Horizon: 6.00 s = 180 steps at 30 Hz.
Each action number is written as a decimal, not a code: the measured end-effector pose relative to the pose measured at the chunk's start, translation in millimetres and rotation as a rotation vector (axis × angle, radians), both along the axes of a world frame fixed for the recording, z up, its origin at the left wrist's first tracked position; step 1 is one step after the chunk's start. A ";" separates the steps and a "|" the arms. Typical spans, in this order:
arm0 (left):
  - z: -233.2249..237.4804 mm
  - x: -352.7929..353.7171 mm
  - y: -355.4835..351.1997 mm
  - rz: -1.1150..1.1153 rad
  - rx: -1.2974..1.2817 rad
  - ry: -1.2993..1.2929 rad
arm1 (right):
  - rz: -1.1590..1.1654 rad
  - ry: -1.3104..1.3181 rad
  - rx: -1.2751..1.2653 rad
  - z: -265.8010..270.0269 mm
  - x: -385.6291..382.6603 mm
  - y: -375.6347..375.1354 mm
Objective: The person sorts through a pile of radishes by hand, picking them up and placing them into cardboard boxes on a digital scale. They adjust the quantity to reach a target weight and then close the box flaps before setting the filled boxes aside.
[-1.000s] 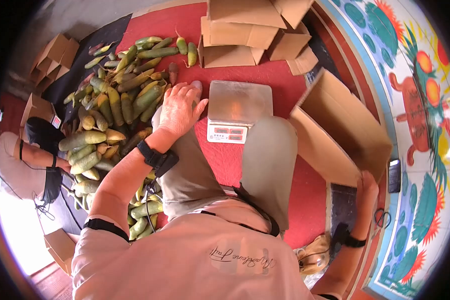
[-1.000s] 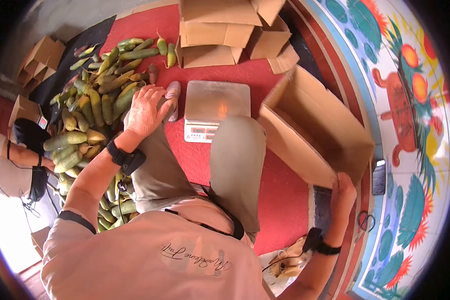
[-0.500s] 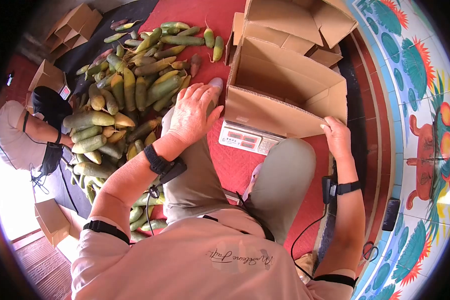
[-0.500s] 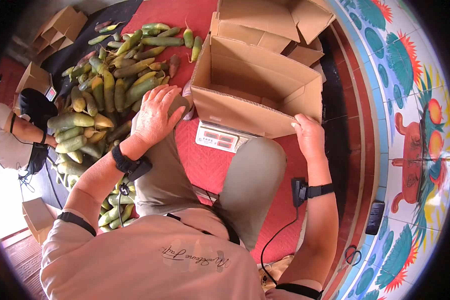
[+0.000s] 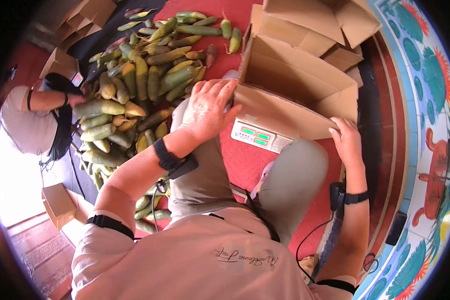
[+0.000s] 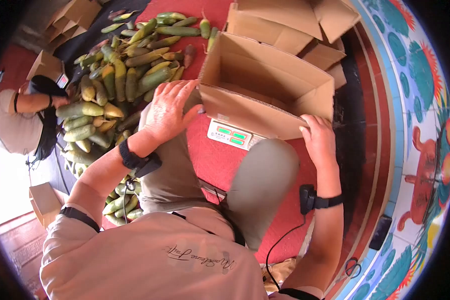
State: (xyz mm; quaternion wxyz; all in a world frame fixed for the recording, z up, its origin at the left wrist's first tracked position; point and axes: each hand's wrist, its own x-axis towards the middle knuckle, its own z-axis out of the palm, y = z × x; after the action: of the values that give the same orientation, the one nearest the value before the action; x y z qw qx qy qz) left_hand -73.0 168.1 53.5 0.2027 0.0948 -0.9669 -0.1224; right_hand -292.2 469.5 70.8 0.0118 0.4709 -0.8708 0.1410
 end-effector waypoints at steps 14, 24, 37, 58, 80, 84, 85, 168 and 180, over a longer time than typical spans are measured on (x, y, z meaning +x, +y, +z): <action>-6.2 19.6 1.5 -0.035 0.209 0.288 | 0.119 0.136 -0.152 3.1 85.2 2.0; -75.0 151.1 -77.1 0.571 0.285 0.237 | 0.107 0.217 -0.105 -16.0 86.3 26.9; -133.0 298.5 -161.0 1.138 -0.067 -0.325 | -0.051 0.212 -0.176 -29.3 77.4 45.5; -42.2 281.0 -185.9 1.150 -0.192 -0.131 | -0.142 0.176 -0.147 -36.3 62.2 48.8; 68.6 9.9 39.2 -0.197 1.900 0.216 | 0.007 -0.566 -0.499 33.1 124.0 -34.1; 35.3 -23.3 22.7 -0.222 1.044 0.121 | -0.120 -0.659 -0.568 39.6 98.5 -13.1; 26.9 -31.0 14.6 -0.228 0.717 0.147 | -0.157 -0.595 -0.548 46.1 89.3 -10.9; -162.6 225.7 -141.5 0.805 0.385 -0.091 | -0.196 0.074 -0.143 -24.2 54.7 56.3; 71.6 116.7 -82.7 0.182 1.310 0.871 | 0.019 -0.142 -0.428 70.1 105.4 -39.5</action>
State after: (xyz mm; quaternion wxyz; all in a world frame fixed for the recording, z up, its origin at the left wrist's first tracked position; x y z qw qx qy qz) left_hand 43.7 85.4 125.0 0.4748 0.2171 -0.5202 -0.6759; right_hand -186.9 430.0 140.9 0.0488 0.4549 -0.8151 0.3555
